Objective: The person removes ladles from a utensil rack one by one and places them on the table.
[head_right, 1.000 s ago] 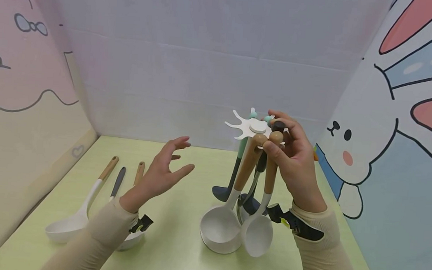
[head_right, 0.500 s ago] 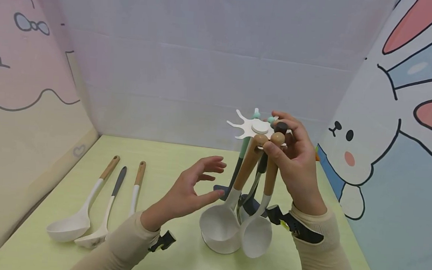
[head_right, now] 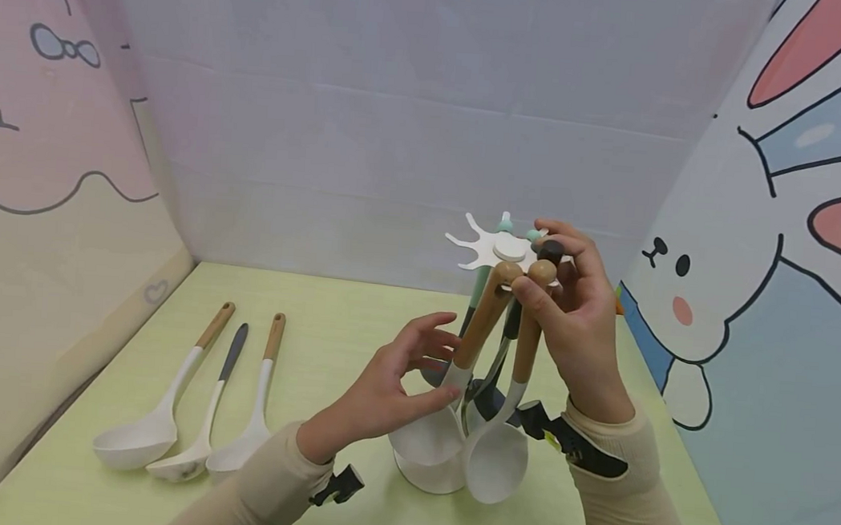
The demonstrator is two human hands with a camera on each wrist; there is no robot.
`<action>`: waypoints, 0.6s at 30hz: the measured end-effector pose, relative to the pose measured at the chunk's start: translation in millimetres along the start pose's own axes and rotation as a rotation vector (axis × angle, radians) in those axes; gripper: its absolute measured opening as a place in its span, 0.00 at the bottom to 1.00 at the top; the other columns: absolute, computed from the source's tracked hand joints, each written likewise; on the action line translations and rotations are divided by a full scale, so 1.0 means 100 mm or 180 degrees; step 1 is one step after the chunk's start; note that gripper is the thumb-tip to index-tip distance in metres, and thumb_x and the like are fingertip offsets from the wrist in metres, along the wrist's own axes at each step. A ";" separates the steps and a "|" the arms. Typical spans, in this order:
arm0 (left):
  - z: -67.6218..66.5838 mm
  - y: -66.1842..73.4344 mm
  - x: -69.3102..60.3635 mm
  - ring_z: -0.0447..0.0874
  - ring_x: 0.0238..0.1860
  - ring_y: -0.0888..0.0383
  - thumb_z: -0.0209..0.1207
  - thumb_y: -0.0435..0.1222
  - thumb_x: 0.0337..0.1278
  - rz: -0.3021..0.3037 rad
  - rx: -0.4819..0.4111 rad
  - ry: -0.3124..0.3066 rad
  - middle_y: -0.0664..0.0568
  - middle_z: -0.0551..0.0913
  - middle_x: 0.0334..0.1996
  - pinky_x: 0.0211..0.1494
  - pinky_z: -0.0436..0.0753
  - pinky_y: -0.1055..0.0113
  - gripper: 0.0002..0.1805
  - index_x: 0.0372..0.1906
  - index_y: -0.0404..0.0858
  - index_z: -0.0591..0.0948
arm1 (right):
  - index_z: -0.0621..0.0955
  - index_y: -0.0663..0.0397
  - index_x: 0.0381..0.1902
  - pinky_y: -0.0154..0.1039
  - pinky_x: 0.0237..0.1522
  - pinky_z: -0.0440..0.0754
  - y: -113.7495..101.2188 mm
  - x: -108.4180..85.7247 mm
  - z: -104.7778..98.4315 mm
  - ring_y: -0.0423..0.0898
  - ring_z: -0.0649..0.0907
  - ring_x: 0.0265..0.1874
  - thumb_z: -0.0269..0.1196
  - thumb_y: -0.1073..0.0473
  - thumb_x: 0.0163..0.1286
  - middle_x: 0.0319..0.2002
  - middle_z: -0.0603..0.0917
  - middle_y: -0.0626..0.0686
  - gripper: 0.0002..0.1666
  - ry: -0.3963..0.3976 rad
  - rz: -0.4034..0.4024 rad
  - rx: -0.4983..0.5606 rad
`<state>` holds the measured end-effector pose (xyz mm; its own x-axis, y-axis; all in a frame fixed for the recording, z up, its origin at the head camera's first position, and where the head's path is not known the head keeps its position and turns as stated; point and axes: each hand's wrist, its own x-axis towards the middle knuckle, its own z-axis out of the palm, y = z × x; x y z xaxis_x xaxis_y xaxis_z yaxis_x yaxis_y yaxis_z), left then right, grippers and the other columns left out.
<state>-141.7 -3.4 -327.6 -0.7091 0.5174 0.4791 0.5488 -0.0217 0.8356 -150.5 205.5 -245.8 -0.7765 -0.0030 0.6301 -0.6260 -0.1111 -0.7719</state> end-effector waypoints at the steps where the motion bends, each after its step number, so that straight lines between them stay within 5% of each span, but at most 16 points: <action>1: 0.01 0.00 0.00 0.80 0.53 0.56 0.65 0.29 0.59 -0.0017 -0.0018 0.0012 0.42 0.78 0.57 0.57 0.81 0.61 0.39 0.73 0.39 0.59 | 0.77 0.58 0.54 0.34 0.52 0.78 0.00 0.00 0.00 0.52 0.71 0.56 0.65 0.66 0.66 0.66 0.69 0.58 0.19 0.0005 0.0011 -0.0026; 18: 0.10 -0.06 0.00 0.85 0.43 0.56 0.64 0.28 0.60 0.0187 0.0136 0.0302 0.41 0.83 0.47 0.44 0.84 0.68 0.32 0.68 0.38 0.65 | 0.76 0.58 0.54 0.34 0.52 0.77 0.00 -0.02 0.03 0.52 0.71 0.56 0.65 0.66 0.65 0.66 0.69 0.58 0.20 0.0070 -0.0043 -0.0021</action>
<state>-140.6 5.4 -335.3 -0.7128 0.4329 0.5518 0.6075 -0.0120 0.7942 -148.5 202.2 -246.5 -0.7693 0.0203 0.6386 -0.6368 -0.1046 -0.7639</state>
